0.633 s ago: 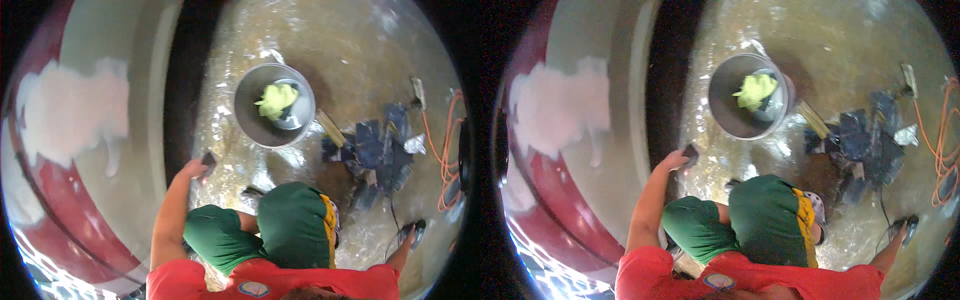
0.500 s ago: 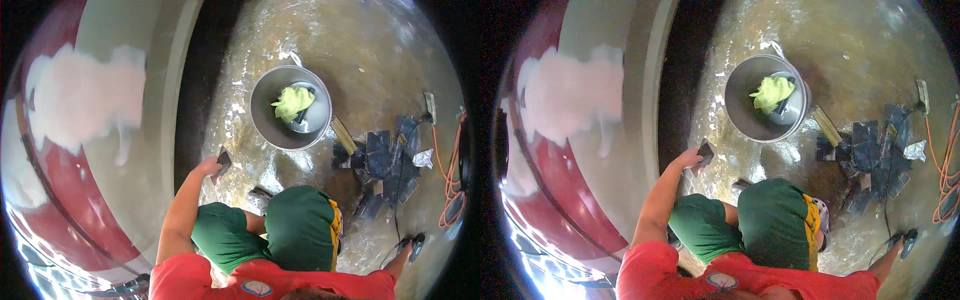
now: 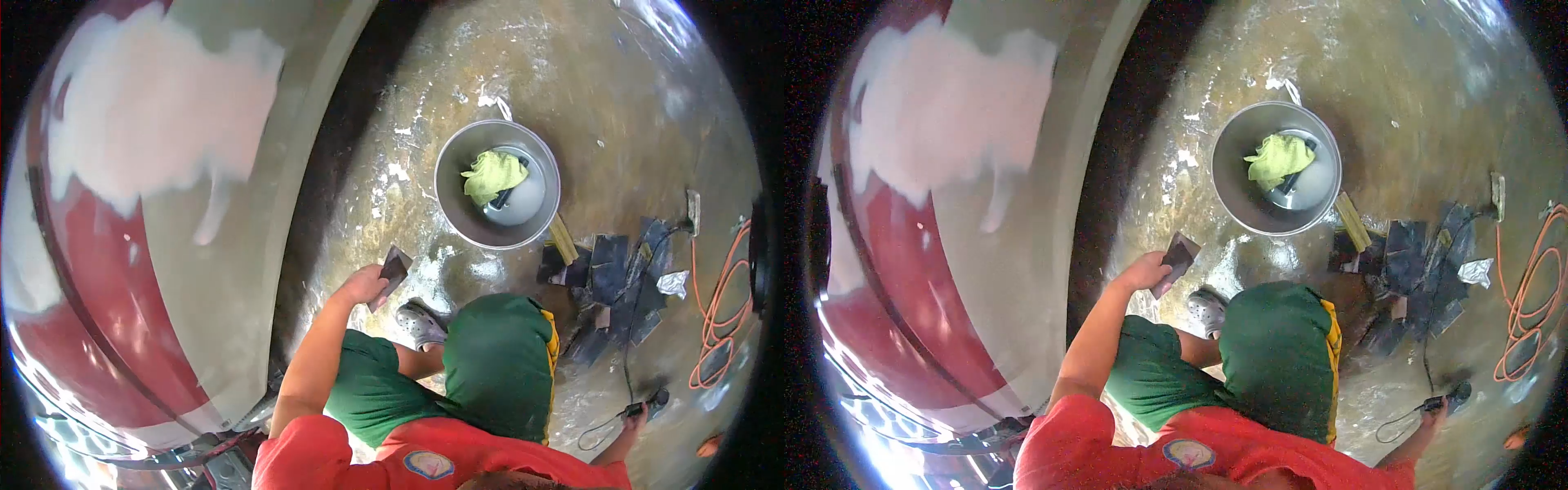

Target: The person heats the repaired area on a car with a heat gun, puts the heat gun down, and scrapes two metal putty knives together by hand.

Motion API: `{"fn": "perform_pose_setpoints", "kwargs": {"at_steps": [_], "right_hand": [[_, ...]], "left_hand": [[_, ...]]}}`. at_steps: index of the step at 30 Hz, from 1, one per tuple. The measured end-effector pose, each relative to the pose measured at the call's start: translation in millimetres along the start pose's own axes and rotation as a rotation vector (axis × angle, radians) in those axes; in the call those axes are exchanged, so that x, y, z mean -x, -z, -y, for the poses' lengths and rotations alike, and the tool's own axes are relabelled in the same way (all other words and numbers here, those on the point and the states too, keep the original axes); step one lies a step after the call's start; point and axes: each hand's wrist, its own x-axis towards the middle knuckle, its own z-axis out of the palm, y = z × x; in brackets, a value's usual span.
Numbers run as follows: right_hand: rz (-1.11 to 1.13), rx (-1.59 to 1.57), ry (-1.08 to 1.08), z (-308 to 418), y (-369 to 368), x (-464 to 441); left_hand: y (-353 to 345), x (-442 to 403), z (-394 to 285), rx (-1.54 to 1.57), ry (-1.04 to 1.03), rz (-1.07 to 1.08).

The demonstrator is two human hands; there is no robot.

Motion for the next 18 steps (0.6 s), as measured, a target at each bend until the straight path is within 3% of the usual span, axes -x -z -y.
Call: {"fn": "perform_pose_setpoints", "kwargs": {"at_steps": [6,11,14,15,18], "right_hand": [[0.114,-0.094,0.441,55.4,-100.4,92.3],[0.419,-0.194,0.821,124.1,-290.4,296.1],[0.629,-0.294,0.932,127.5,-385.5,445.5],[0.824,-0.246,1.021,130.6,-402.3,465.5],[1.134,-0.233,1.167,109.8,-469.7,550.8]], "left_hand": [[1.0,19.3,0.2,0.054,-0.048,-0.010],[13.1,29.1,-12.3,0.105,-0.039,-0.038],[25.1,41.3,-7.8,0.158,-0.090,-0.078],[28.1,43.2,-3.6,0.157,-0.091,-0.087],[37.5,45.8,6.9,0.152,-0.112,-0.135]]}}
